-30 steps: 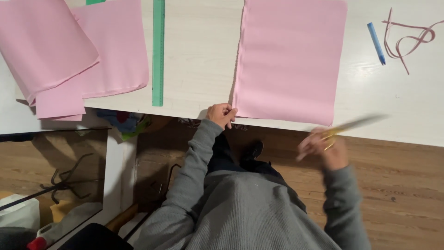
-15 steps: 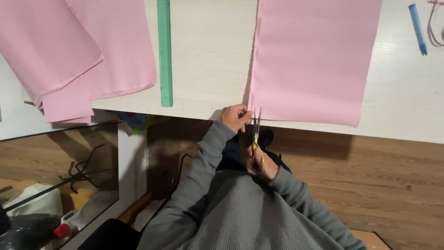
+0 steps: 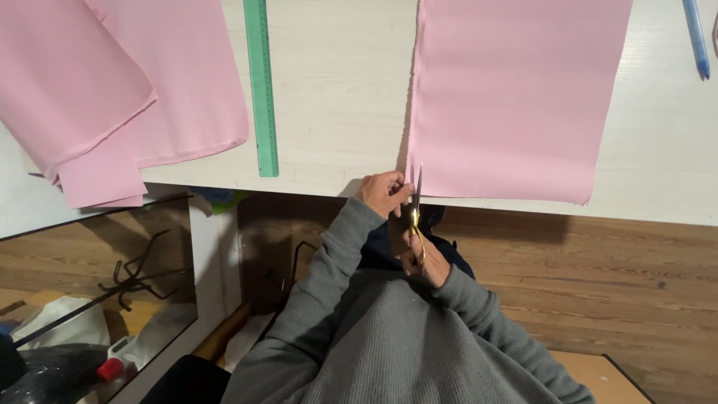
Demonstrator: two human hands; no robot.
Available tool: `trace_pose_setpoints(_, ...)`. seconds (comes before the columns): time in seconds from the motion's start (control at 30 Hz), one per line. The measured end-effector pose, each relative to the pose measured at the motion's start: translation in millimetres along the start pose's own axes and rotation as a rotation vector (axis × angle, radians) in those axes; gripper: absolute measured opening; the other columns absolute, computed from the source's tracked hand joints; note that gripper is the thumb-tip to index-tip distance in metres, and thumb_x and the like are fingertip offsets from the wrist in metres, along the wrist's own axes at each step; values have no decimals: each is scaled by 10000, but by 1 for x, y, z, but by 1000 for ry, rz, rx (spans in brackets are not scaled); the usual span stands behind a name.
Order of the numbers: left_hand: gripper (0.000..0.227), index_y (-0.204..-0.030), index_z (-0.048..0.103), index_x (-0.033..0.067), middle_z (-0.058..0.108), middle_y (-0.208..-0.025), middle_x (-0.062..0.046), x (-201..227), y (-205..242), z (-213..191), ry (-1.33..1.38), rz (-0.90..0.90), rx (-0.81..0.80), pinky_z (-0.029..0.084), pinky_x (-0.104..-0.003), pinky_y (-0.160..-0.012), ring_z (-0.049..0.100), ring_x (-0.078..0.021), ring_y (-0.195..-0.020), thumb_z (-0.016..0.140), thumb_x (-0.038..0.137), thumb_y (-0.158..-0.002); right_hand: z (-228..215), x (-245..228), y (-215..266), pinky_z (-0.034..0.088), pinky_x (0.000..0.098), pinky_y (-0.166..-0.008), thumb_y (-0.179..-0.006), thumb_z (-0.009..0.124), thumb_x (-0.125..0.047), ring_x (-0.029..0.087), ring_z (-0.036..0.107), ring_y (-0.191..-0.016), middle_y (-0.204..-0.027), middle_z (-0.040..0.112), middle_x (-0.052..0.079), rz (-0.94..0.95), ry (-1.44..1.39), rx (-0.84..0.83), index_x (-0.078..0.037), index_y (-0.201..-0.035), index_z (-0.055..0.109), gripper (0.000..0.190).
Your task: Measuring and cutting pieces of pink leather on a workshop table using a ruler and scissors.
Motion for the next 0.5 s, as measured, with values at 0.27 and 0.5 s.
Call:
trace_pose_setpoints(0.27, 270, -911, 688, 18, 724, -709, -52, -4, -2, 2, -21, -15, 2, 547, -265, -446, 638, -95, -495, 642, 275, -981, -6, 20, -4, 349, 252, -377, -1038, 419, -550, 112, 451, -408, -562, 437, 14, -48, -101, 94, -105, -1039, 469, 448)
trace_pose_setpoints(0.5, 287, -927, 698, 8, 726, -715, -56, -4, -1, 4, -5, -38, -52, 551, -275, -454, 639, -100, -496, 640, 282, -988, -6, -3, 2, 310, 237, -364, -1029, 372, -577, 97, 412, -389, -538, 458, 7, 1, -112, 101, -123, -1024, 459, 462)
Point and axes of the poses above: each hand's wrist, its own y-axis away from the middle knuckle, its own z-axis out of the palm, x = y × z, the point moved 6 cm from there along -y, towards the middle knuckle
